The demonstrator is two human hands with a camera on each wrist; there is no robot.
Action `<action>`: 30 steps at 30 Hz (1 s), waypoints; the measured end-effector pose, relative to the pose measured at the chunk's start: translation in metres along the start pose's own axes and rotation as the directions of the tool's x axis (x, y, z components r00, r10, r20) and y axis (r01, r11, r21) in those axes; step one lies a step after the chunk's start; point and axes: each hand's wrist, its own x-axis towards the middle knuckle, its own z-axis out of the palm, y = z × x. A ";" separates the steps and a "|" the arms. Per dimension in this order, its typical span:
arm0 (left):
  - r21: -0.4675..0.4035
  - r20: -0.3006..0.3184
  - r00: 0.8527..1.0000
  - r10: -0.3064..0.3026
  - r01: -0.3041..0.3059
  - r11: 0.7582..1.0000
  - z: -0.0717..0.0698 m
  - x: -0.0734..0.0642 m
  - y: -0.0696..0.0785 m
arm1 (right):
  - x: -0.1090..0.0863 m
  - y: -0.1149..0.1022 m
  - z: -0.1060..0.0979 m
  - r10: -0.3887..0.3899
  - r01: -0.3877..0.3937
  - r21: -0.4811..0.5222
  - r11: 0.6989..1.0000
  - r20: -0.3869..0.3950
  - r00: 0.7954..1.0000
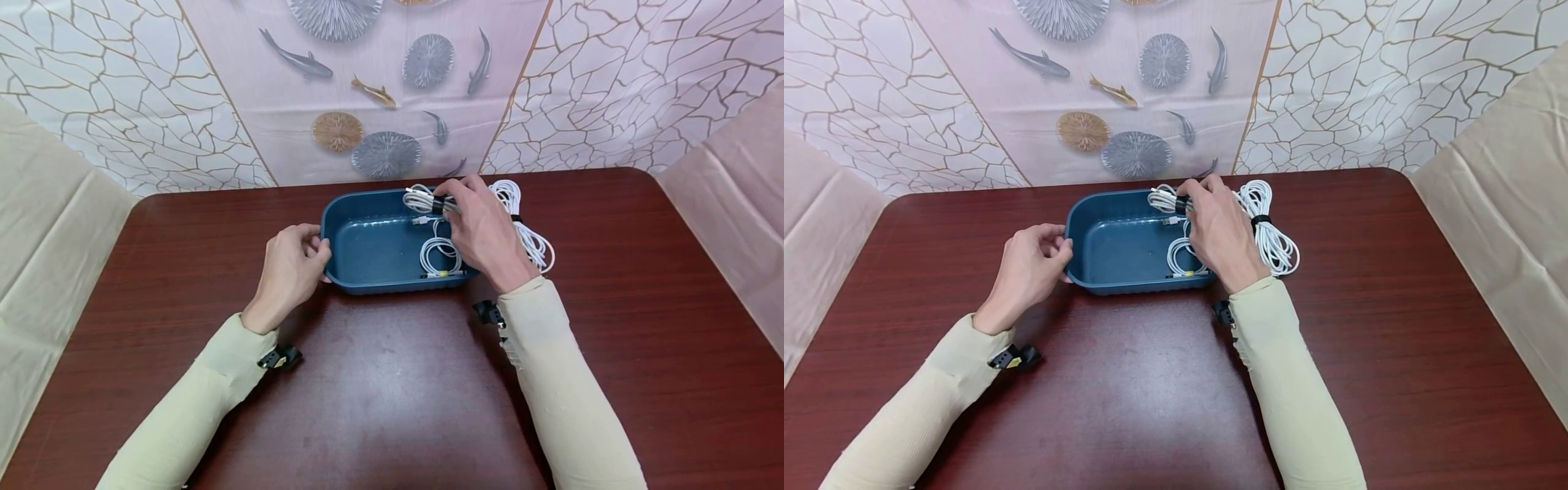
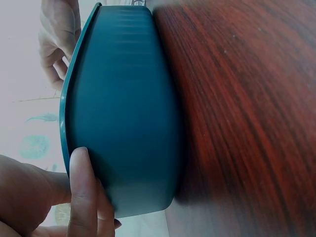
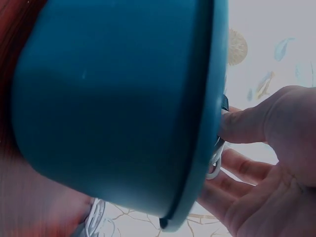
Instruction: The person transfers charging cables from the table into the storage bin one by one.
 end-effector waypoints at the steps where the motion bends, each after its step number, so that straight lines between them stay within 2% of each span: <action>1: 0.000 0.000 1.000 0.000 0.000 1.000 0.000 0.000 0.000 | 0.000 0.000 0.001 -0.008 0.008 -0.001 1.000 -0.004 1.000; 6: 0.003 0.002 1.000 -0.003 0.003 1.000 -0.001 0.000 0.000 | 0.000 0.000 0.004 -0.017 0.017 -0.006 1.000 -0.004 1.000; 22: 0.002 0.002 1.000 -0.001 0.001 1.000 0.000 0.000 -0.001 | 0.001 -0.004 0.010 0.030 -0.029 -0.010 1.000 0.046 0.999; 30: 0.003 0.002 1.000 -0.002 0.002 1.000 0.000 0.000 -0.001 | 0.001 -0.006 0.012 0.015 -0.014 -0.010 1.000 0.052 0.999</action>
